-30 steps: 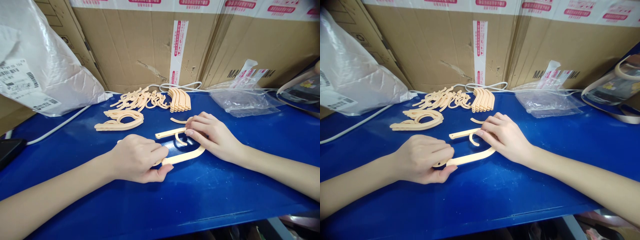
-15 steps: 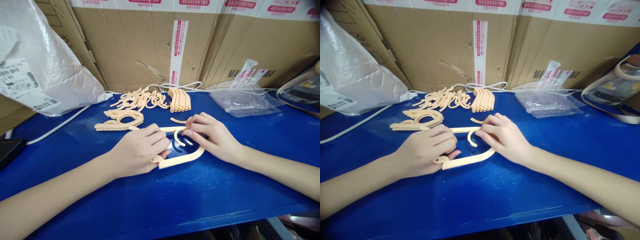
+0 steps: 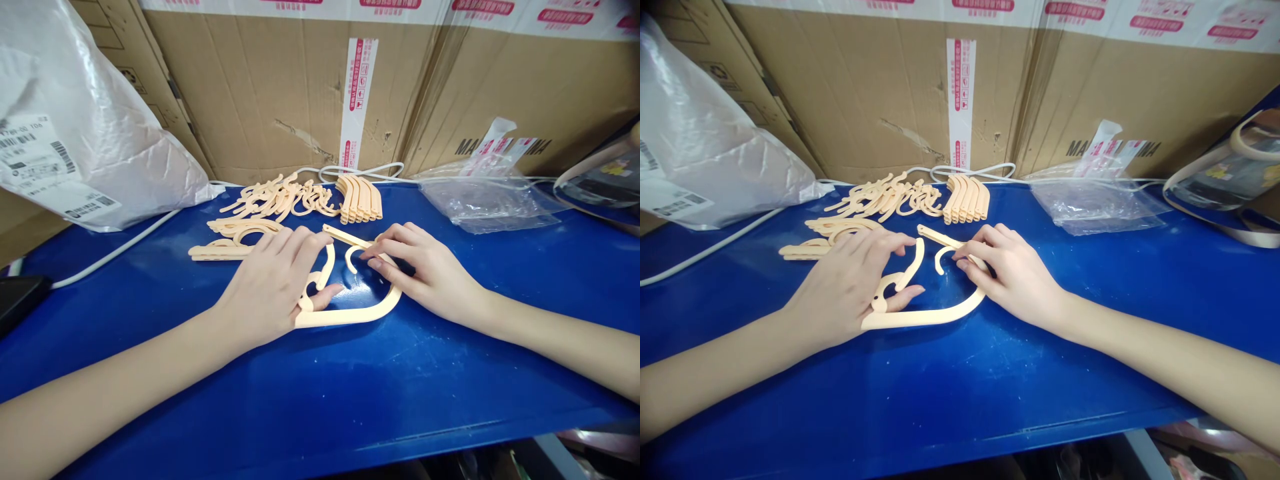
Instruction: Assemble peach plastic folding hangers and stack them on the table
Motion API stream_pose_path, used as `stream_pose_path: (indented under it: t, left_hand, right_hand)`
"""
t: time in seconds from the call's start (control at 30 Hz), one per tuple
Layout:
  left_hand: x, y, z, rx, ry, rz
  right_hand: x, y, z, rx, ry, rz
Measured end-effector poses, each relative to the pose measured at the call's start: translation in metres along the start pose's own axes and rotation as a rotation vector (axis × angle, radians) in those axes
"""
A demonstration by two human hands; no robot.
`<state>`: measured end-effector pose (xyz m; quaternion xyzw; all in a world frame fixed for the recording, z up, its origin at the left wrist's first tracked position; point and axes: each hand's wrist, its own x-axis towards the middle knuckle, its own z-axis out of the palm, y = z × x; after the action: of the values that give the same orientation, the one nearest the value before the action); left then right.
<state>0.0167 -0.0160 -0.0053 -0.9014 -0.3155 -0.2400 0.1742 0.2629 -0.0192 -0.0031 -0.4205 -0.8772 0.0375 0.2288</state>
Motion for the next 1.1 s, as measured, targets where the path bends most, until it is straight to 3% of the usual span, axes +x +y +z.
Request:
stream_pose_path:
  t: [0.47,1.1]
  left_hand:
    - [-0.0002,-0.0021,-0.0038,-0.288,-0.164,0.317]
    - [0.0022,-0.0013,-0.0061,-0.340,-0.204,0.399]
  right_hand:
    - [-0.0001,0.0007,0.0022,0.001,0.015,0.023]
    - [0.0002,0.0021,0.0023,-0.069,0.047,0.053]
